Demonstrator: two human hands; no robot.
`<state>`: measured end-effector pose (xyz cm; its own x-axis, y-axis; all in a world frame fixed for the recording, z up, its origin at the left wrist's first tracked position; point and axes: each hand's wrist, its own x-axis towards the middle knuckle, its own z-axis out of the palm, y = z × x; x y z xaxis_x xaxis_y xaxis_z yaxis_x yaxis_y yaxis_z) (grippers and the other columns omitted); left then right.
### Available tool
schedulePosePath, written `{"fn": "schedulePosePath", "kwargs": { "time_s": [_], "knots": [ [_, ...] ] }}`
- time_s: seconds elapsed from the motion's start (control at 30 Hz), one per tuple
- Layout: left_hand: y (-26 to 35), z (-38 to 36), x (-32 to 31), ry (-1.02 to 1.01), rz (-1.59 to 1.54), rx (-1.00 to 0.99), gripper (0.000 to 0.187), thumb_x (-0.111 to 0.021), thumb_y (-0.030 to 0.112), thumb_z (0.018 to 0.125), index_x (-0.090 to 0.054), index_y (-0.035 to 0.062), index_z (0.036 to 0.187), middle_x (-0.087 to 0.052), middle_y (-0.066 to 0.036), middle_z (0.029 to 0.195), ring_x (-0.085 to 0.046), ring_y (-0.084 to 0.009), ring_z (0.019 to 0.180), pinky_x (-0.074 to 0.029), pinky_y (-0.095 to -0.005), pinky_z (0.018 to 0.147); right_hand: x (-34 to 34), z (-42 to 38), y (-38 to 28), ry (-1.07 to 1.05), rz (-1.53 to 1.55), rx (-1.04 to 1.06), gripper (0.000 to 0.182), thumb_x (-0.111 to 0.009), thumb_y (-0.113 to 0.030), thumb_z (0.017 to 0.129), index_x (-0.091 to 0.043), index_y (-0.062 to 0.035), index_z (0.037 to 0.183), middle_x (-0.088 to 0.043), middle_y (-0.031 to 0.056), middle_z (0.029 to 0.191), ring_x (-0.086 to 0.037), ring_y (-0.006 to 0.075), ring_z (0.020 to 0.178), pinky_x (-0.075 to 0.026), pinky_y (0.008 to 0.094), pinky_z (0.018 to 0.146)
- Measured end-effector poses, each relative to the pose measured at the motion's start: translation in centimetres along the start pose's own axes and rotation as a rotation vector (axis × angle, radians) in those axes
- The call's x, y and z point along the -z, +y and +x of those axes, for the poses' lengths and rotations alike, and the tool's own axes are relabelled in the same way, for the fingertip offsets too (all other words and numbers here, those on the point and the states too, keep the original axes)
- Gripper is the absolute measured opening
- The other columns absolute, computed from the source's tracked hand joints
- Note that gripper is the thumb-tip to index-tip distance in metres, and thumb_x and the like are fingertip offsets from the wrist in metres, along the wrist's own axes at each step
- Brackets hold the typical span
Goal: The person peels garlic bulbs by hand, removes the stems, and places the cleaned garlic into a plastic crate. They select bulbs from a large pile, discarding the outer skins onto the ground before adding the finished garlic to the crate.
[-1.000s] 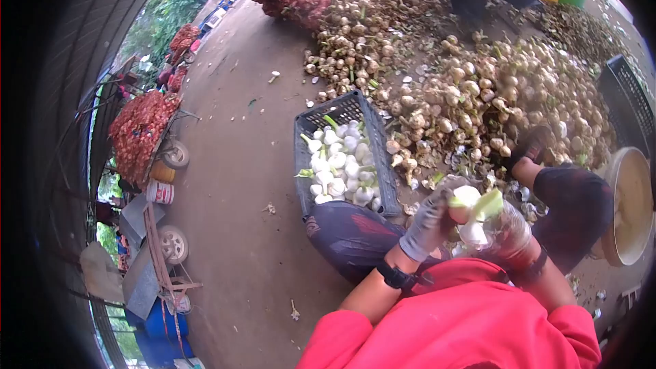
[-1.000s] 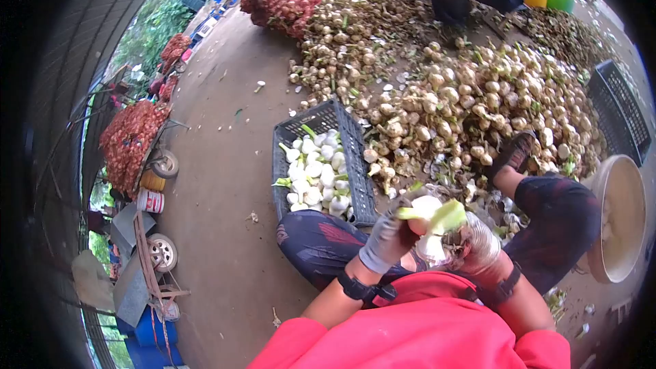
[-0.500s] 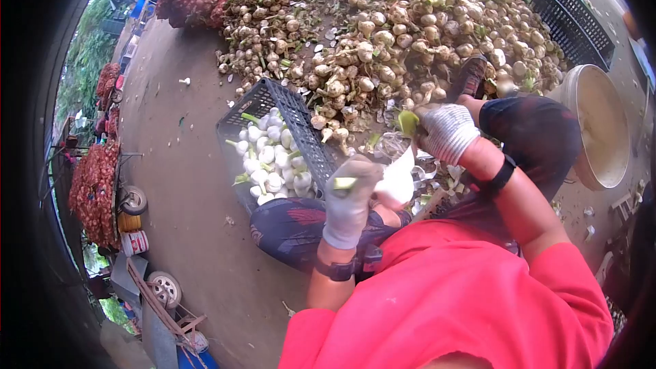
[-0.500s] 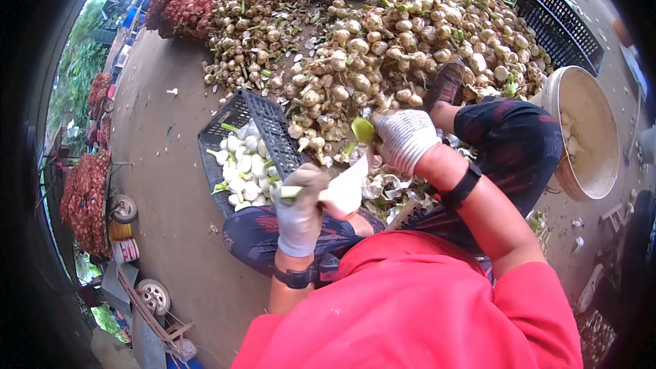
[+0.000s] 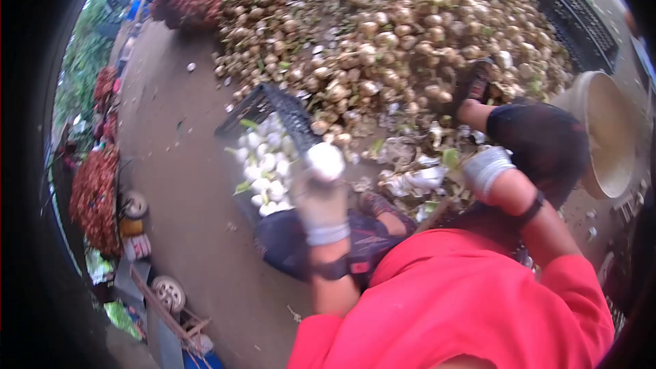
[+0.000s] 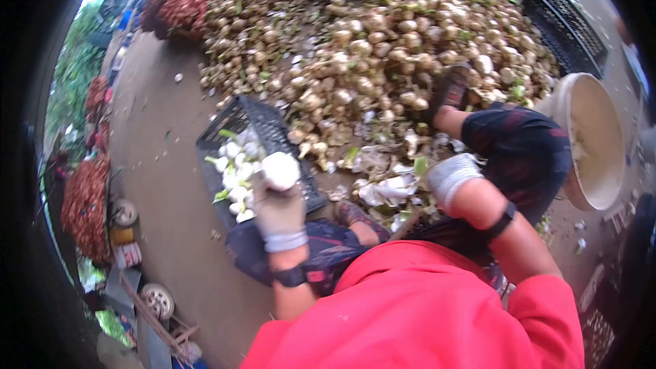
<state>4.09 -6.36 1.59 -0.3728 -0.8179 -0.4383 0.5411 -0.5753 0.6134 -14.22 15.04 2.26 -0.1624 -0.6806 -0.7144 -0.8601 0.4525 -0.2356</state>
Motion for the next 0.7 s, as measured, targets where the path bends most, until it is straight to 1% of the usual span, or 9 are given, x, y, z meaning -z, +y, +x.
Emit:
{"fn": "schedulePosePath", "kwargs": {
  "time_s": [0.07,0.17,0.23,0.3,0.4,0.5,0.53,0.57,0.7],
  "knots": [
    [4.2,0.4,2.4,-0.181,0.189,-0.195,0.024,-0.055,0.013,0.086,-0.058,0.0013,0.106,-0.063,-0.010,0.097,-0.061,-0.0154,0.090,-0.049,-0.0285,0.075,0.1,0.5,-0.9,0.014,0.076,0.128,0.029,-0.065,-0.024,0.072,-0.068,-0.0039,0.093,-0.067,0.0169,0.081,-0.066,0.0347,0.077,-0.052,0.0428,0.066],
    [9.8,0.7,4.7,0.041,1.479,-0.965,0.028,-0.063,0.017,0.084,-0.055,0.0008,0.105,-0.055,-0.007,0.092,-0.057,-0.0193,0.084,-0.048,-0.0320,0.073,0.3,2.5,-1.4,0.087,0.118,0.099,0.035,-0.066,-0.031,0.073,-0.067,-0.0047,0.096,-0.067,0.0171,0.085,-0.066,0.0344,0.080,-0.052,0.0437,0.070],
    [7.5,-0.5,1.8,-0.004,1.699,-0.992,0.036,-0.070,0.013,0.074,-0.056,0.0028,0.106,-0.053,-0.008,0.096,-0.056,-0.0200,0.089,-0.047,-0.0330,0.075,0.6,4.6,-1.3,0.201,0.157,0.051,0.043,-0.067,-0.040,0.075,-0.061,-0.0042,0.097,-0.064,0.0189,0.073,-0.064,0.0373,0.073,-0.049,0.0465,0.063],
    [3.9,-0.9,-1.4,-0.490,1.702,-0.513,0.045,-0.076,0.015,0.065,-0.057,0.0027,0.104,-0.055,-0.010,0.098,-0.055,-0.0231,0.094,-0.046,-0.0365,0.080,2.6,5.7,-2.0,0.286,0.246,0.066,0.038,-0.069,-0.038,0.073,-0.066,-0.0032,0.088,-0.066,0.0198,0.081,-0.065,0.0362,0.078,-0.051,0.0437,0.068],
    [-5.8,1.3,-1.1,-1.004,1.707,-0.389,0.045,-0.076,0.019,0.061,-0.060,-0.0006,0.097,-0.058,-0.019,0.093,-0.055,-0.0362,0.093,-0.046,-0.0395,0.082,4.3,7.5,-2.7,0.339,0.330,0.168,0.039,-0.070,-0.035,0.070,-0.064,-0.0036,0.092,-0.066,0.0180,0.079,-0.065,0.0363,0.077,-0.052,0.0429,0.068],
    [-11.9,4.9,0.1,-1.075,1.708,0.067,0.058,-0.077,0.028,0.064,-0.056,0.0005,0.111,-0.053,-0.020,0.097,-0.052,-0.0362,0.092,-0.044,-0.0428,0.081,2.4,12.9,0.8,0.442,0.317,0.124,0.059,-0.070,-0.030,0.069,-0.053,-0.0099,0.121,-0.060,0.0231,0.106,-0.062,0.0383,0.091,-0.051,0.0446,0.077],
    [-12.5,5.7,-1.4,-1.035,1.734,-0.209,0.064,-0.077,0.030,0.065,-0.052,0.0021,0.117,-0.051,-0.021,0.106,-0.051,-0.0386,0.098,-0.044,-0.0444,0.083,3.2,14.4,2.4,0.407,0.384,0.078,0.058,-0.068,-0.027,0.069,-0.052,-0.0093,0.122,-0.053,0.0215,0.121,-0.058,0.0388,0.101,-0.049,0.0437,0.085],
    [-12.7,6.3,-2.8,-0.974,1.750,-0.491,0.070,-0.076,0.033,0.066,-0.047,0.0037,0.123,-0.049,-0.022,0.116,-0.049,-0.0410,0.104,-0.044,-0.0460,0.085,1.4,17.8,4.7,0.767,0.296,0.108,0.054,-0.068,-0.026,0.068,-0.054,-0.0049,0.115,-0.057,0.0210,0.115,-0.063,0.0374,0.088,-0.052,0.0444,0.076],
    [-12.8,8.1,0.2,-0.718,1.684,-0.574,0.082,-0.075,0.032,0.073,-0.034,-0.0019,0.135,-0.045,-0.027,0.126,-0.041,-0.0430,0.120,-0.037,-0.0438,0.100,3.7,24.9,15.1,0.623,0.591,-0.504,0.021,-0.050,-0.021,0.086,-0.062,-0.0059,0.093,-0.063,0.0199,0.090,-0.061,0.0333,0.077,-0.049,0.0426,0.065]
  ]
}}
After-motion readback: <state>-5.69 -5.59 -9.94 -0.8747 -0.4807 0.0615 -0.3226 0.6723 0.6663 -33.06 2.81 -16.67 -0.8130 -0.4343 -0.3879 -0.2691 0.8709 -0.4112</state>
